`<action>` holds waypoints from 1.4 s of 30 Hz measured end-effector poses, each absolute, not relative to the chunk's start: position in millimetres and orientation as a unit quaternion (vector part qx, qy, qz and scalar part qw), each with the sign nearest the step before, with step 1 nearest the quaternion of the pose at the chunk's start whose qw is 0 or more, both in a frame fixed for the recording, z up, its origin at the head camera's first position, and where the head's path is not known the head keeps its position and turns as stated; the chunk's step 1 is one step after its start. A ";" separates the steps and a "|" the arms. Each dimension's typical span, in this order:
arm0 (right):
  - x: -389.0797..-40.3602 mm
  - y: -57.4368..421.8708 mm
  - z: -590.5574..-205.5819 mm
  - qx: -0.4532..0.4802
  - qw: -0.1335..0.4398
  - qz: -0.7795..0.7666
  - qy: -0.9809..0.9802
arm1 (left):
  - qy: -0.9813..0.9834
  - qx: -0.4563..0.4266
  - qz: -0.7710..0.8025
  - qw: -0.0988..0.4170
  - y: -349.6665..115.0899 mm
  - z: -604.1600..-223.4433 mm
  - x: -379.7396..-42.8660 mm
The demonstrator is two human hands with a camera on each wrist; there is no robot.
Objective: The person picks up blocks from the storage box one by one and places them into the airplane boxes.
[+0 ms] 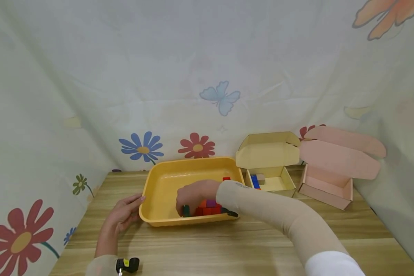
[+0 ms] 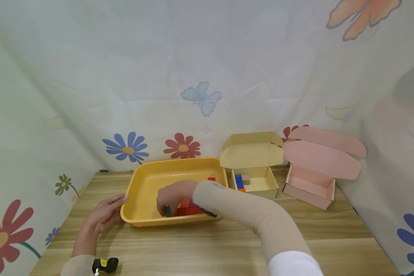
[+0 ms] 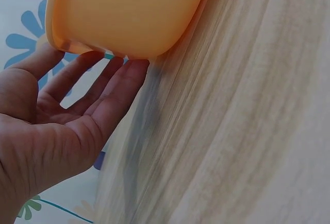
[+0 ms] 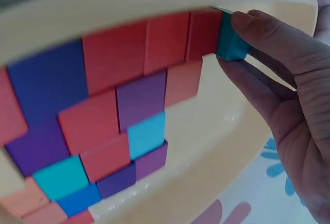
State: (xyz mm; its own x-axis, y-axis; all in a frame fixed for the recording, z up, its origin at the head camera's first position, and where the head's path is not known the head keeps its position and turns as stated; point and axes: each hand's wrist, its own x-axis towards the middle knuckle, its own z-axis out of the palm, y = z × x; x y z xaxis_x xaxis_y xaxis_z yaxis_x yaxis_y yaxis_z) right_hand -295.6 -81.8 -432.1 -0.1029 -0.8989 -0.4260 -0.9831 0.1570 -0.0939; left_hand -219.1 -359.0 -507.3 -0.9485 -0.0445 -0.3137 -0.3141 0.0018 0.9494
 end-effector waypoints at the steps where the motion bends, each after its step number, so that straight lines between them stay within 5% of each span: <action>1: -296.9 -80.7 -430.3 -0.642 0.190 0.108 0.735 | 0.700 -0.127 0.696 0.097 -359.0 -507.3 -218.9; 12: -314.6 -51.2 -398.7 -0.616 0.166 0.080 0.766 | 0.701 -0.126 0.695 0.099 -359.0 -506.0 -219.4; 24: -335.1 54.1 -374.3 -0.512 0.130 0.056 0.848 | 0.712 -0.123 0.684 0.100 -357.9 -505.8 -220.5; 34: -349.0 140.9 -369.2 -0.527 0.083 0.042 0.845 | 0.711 -0.123 0.685 0.100 -362.1 -505.7 -218.0; 42: -352.5 182.8 -384.8 -0.489 0.111 0.032 0.864 | 0.714 -0.124 0.681 0.104 -358.4 -504.8 -219.0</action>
State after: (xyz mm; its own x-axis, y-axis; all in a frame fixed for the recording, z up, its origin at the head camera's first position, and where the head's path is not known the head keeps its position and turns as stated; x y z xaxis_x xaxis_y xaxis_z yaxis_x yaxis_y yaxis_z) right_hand -352.5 182.8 -384.8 -0.4961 -0.8388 -0.2242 -0.8533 0.5188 -0.0530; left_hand -219.0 -358.4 -504.8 -0.9478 -0.0350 -0.3169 -0.3182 0.0412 0.9471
